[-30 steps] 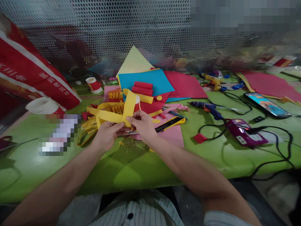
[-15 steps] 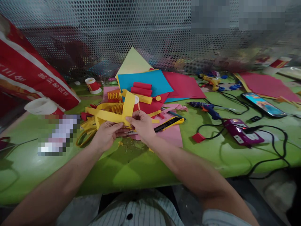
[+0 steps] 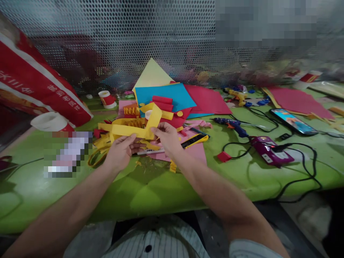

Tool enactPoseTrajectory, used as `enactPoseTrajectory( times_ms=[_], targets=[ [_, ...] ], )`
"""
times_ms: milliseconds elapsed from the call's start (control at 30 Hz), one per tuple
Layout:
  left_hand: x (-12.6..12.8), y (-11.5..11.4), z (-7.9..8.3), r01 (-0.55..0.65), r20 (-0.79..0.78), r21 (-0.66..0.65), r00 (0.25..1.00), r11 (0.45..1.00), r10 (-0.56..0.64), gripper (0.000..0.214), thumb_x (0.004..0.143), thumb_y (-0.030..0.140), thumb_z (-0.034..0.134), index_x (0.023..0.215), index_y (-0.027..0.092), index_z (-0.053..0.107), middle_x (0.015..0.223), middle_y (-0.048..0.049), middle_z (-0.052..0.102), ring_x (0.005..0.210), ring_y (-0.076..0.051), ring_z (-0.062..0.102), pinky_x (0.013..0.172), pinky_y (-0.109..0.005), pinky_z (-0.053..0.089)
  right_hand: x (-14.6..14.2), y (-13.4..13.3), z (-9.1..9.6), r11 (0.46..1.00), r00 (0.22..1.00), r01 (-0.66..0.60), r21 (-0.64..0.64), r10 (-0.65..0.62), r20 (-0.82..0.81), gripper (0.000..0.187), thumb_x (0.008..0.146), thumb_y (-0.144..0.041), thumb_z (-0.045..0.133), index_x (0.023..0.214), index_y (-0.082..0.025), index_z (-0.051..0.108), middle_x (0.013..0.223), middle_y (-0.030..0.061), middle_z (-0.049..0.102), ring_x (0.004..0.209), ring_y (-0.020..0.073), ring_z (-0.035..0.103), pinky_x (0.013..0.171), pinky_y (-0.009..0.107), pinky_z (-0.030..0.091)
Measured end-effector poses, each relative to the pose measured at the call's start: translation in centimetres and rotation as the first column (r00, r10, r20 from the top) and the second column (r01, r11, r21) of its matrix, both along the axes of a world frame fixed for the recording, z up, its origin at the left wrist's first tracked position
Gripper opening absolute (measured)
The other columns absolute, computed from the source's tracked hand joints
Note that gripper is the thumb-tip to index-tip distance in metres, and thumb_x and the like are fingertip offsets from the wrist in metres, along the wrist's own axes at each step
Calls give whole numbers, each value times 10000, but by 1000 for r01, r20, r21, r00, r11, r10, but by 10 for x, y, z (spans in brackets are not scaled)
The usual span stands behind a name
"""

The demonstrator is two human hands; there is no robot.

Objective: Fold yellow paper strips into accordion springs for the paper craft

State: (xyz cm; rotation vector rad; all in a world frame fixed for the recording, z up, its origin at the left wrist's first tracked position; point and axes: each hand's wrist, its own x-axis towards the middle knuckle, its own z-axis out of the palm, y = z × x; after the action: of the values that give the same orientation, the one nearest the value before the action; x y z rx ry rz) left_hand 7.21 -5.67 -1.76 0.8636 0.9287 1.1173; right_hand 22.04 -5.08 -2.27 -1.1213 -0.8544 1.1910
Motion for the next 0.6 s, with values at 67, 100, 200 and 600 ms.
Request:
enactPoseTrajectory(
  times_ms=[67, 100, 200, 600],
  targets=[
    [-1, 2, 1, -71, 68, 14, 995, 997, 70, 258, 533, 307, 793, 609, 145, 607, 568, -1, 661, 572, -174, 666, 572, -276, 534, 6, 5, -1, 1000, 994, 0, -28, 3, 110, 192, 615, -274, 659, 654, -187, 492, 477, -84, 484, 398, 54, 438, 392, 190, 349],
    [-2, 3, 1, -91, 86, 21, 992, 996, 88, 249, 528, 290, 794, 603, 148, 604, 549, 11, 649, 565, -162, 660, 577, -268, 531, 8, 8, -3, 998, 979, -22, -59, 33, 202, 168, 636, -259, 641, 646, -188, 490, 465, -83, 467, 386, 58, 421, 388, 197, 336],
    [-3, 4, 0, -89, 60, 46, 995, 995, 86, 191, 556, 258, 768, 624, 142, 633, 535, 7, 645, 536, -129, 630, 579, -249, 516, 18, 16, -6, 992, 882, -64, -112, 108, 458, 151, 629, -220, 663, 661, -186, 519, 518, -50, 512, 445, 90, 462, 444, 228, 357],
    [-1, 2, 0, -15, -60, 37, 998, 999, 17, 123, 612, 260, 630, 580, 143, 617, 468, -13, 600, 501, -153, 590, 514, -269, 462, 182, 10, 16, 766, -22, 643, -24, 50, 999, 385, 792, -263, 489, 1035, -11, 650, 993, 312, 612, 915, 324, 584, 642, 394, 354]
  ],
)
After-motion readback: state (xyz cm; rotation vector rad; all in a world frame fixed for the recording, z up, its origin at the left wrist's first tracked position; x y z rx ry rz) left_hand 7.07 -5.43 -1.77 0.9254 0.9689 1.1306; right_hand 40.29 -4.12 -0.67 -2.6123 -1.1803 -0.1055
